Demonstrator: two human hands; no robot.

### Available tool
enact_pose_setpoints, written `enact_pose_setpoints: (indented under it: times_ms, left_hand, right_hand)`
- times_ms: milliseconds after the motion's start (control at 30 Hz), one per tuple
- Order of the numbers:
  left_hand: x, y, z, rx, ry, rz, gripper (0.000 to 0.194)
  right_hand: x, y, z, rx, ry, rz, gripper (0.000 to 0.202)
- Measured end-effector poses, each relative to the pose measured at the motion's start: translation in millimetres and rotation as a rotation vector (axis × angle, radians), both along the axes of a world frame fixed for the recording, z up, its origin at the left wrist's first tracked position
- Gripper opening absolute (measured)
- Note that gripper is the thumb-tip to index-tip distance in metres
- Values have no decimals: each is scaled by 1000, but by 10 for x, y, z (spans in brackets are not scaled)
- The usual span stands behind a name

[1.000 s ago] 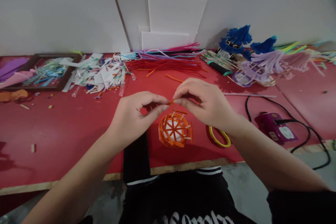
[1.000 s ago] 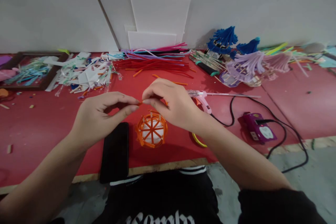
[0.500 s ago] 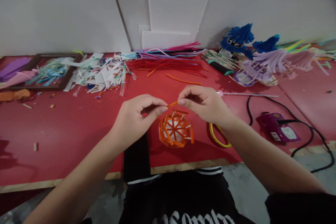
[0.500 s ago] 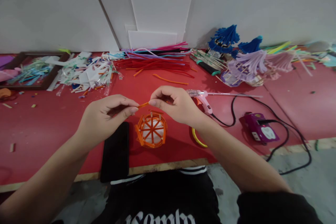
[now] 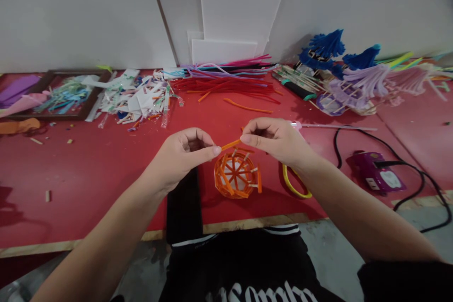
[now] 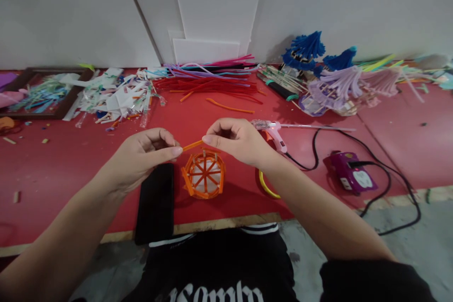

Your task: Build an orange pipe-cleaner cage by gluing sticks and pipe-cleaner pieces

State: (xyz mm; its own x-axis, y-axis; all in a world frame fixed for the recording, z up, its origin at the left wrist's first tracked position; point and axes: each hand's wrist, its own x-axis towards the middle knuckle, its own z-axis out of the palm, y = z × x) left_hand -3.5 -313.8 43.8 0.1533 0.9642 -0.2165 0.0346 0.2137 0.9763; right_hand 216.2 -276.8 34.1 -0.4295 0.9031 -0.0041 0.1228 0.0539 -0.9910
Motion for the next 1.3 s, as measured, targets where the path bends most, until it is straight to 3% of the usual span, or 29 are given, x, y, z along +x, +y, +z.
enact_pose_setpoints:
  times_ms: [200, 433, 867, 1300]
  left_hand:
    - [23, -4, -71, -111, -92, 18, 32]
    - [23, -9, -145, -179, -188, 10, 36]
    - [51, 14, -120, -307, -181, 21, 36]
    - [60, 3, -98, -337, -176, 16, 38]
  right_hand:
    - [13, 74, -141, -204, 74, 8, 35]
    - [13, 79, -174, -278, 69, 30, 33]
    - [24, 69, -176, -293, 10, 51, 28]
    - [20, 80, -204, -347, 62, 80, 36]
